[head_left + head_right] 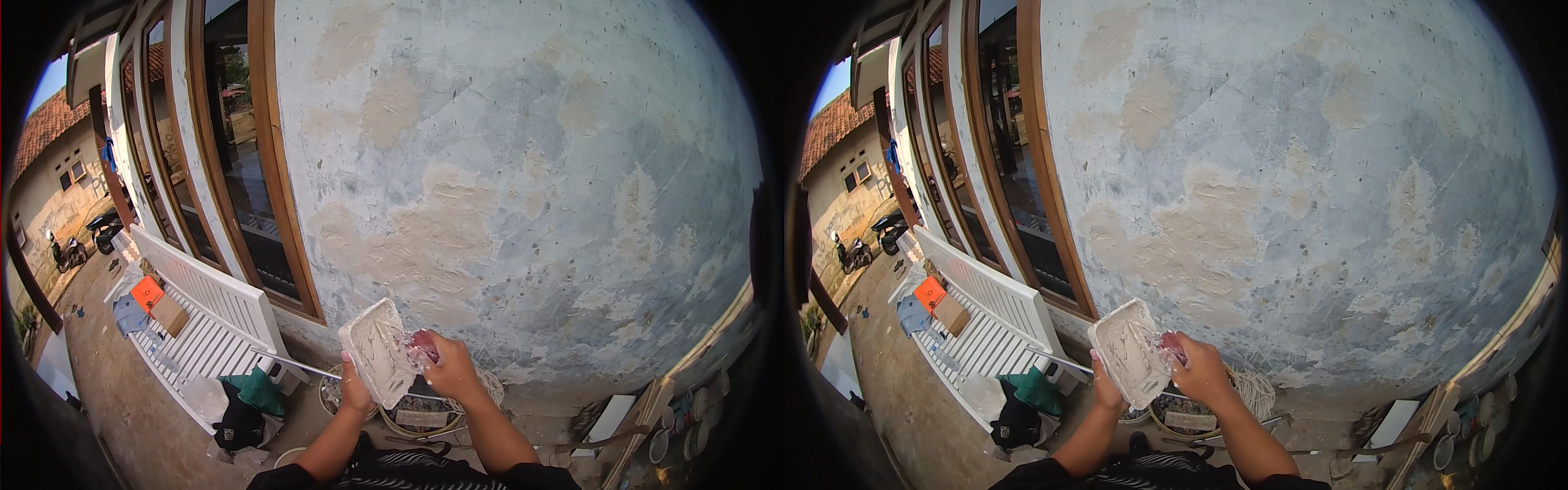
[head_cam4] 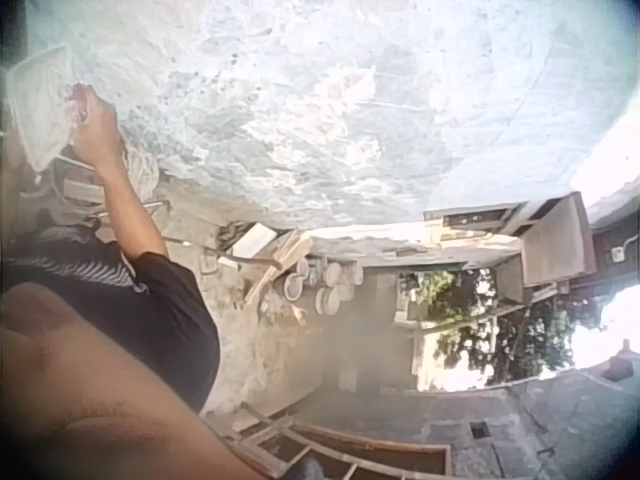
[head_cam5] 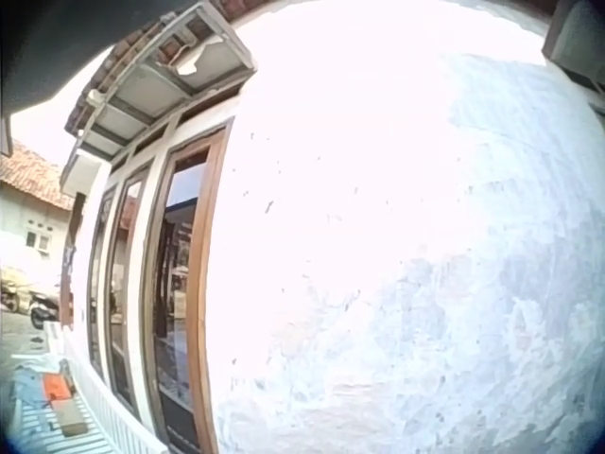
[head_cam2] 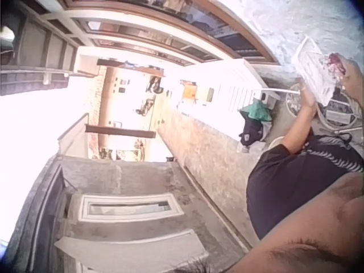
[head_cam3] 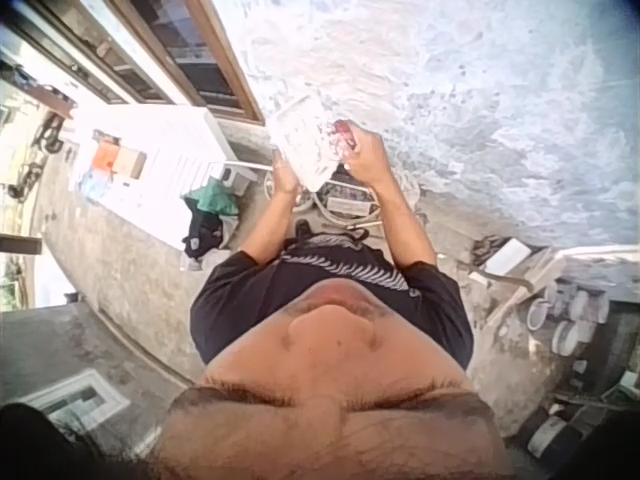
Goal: Applying wall patch or putty to a damaged exterior wall using a spreader.
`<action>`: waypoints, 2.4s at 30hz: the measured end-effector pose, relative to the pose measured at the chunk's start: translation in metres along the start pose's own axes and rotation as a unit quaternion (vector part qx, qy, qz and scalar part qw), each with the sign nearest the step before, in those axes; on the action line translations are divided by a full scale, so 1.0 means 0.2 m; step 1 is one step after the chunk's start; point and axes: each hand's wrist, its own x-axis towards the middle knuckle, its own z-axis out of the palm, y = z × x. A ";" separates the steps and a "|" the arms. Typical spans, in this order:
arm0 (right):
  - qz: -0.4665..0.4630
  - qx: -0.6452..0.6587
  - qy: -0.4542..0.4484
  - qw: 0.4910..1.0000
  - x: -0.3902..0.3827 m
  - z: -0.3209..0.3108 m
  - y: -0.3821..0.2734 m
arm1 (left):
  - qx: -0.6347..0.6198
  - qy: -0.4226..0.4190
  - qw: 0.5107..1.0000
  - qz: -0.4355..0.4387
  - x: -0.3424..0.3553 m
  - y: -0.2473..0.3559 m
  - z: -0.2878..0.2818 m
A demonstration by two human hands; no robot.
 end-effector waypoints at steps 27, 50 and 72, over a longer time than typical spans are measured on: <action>-0.137 -0.062 0.226 0.962 -0.36 -0.17 0.03 | -0.015 -0.121 0.993 -0.006 -0.22 -0.04 0.21; -0.051 -0.068 0.180 0.980 -0.49 -0.44 0.01 | -0.026 -0.091 0.992 -0.079 -0.36 -0.16 0.45; 0.021 -0.064 0.130 0.989 -0.42 -0.59 0.13 | 0.050 -0.132 0.979 -0.146 -0.40 -0.22 0.46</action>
